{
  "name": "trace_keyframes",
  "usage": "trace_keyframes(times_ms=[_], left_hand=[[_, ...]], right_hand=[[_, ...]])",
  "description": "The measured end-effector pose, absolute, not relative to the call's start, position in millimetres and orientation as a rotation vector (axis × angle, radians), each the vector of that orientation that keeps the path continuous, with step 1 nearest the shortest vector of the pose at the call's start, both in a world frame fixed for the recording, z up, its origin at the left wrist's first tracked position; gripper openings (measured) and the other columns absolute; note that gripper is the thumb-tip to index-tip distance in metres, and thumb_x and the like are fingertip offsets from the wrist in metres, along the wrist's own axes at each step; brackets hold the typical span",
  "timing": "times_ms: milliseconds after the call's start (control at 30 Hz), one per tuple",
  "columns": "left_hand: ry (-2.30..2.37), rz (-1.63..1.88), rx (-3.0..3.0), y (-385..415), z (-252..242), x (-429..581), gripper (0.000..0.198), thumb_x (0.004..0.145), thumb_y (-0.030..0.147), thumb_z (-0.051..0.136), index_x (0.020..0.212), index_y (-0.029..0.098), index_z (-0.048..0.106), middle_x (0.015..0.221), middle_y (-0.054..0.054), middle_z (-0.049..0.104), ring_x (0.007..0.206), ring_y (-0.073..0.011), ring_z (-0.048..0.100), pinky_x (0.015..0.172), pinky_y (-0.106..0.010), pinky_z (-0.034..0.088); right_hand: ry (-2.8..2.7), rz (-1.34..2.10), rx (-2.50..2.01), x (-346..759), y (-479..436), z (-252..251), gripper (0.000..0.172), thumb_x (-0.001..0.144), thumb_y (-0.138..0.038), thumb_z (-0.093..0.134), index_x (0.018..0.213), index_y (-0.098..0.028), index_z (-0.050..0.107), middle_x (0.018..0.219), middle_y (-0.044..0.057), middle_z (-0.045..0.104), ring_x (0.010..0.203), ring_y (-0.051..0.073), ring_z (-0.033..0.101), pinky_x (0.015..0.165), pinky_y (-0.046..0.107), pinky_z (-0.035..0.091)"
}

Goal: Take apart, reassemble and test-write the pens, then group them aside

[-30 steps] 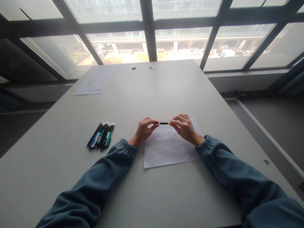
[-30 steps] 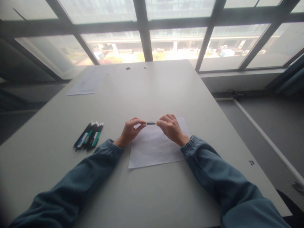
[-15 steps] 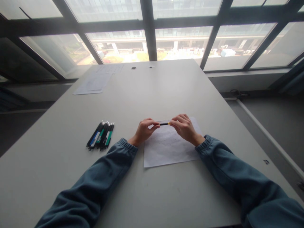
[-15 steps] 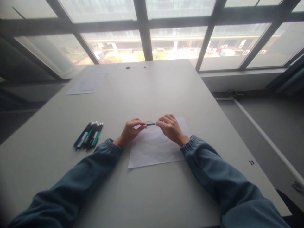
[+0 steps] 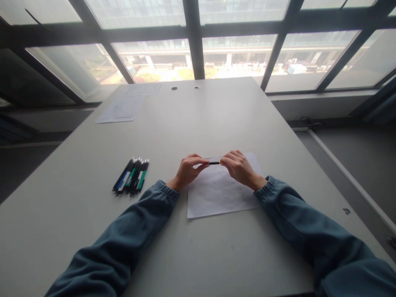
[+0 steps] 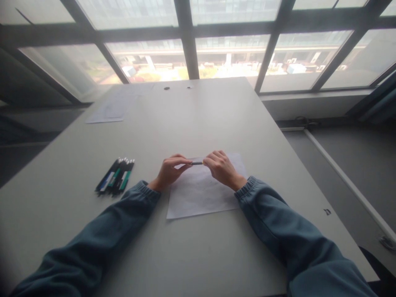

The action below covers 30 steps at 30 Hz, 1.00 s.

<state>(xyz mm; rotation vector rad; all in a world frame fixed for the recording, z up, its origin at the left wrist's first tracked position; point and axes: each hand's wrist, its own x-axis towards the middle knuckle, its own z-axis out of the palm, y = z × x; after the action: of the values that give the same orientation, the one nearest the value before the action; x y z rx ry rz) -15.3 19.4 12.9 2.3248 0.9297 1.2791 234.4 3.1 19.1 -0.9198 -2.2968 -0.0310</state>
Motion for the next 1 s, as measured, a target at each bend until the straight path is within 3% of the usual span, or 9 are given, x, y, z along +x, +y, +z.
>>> trace_keyframes(times_ms=[667,1000], left_hand=[[0.893,1.228,2.118,17.5,15.7,-14.1,0.012,0.085,0.026,0.078,0.095,0.019,0.08,0.089,-0.007,0.077,0.077,-0.0151,0.073,0.073,-0.027,0.059],[0.996,1.161,2.018,20.5,12.4,-15.4,0.018,0.084,0.034,0.079,0.093,0.019,0.082,0.085,-0.008,0.079,0.075,-0.0174,0.073,0.072,-0.028,0.058]], right_hand=[[-2.307,0.156,-0.914,235.0,4.1,12.3,0.022,0.102,-0.017,0.047,0.095,-0.017,0.068,0.085,0.007,0.07,0.079,0.019,0.058,0.078,0.033,0.04],[-2.344,0.035,-0.918,234.5,2.0,18.2,0.024,0.104,-0.021,0.046,0.097,-0.018,0.068,0.089,0.008,0.068,0.082,0.02,0.054,0.078,0.034,0.039]])
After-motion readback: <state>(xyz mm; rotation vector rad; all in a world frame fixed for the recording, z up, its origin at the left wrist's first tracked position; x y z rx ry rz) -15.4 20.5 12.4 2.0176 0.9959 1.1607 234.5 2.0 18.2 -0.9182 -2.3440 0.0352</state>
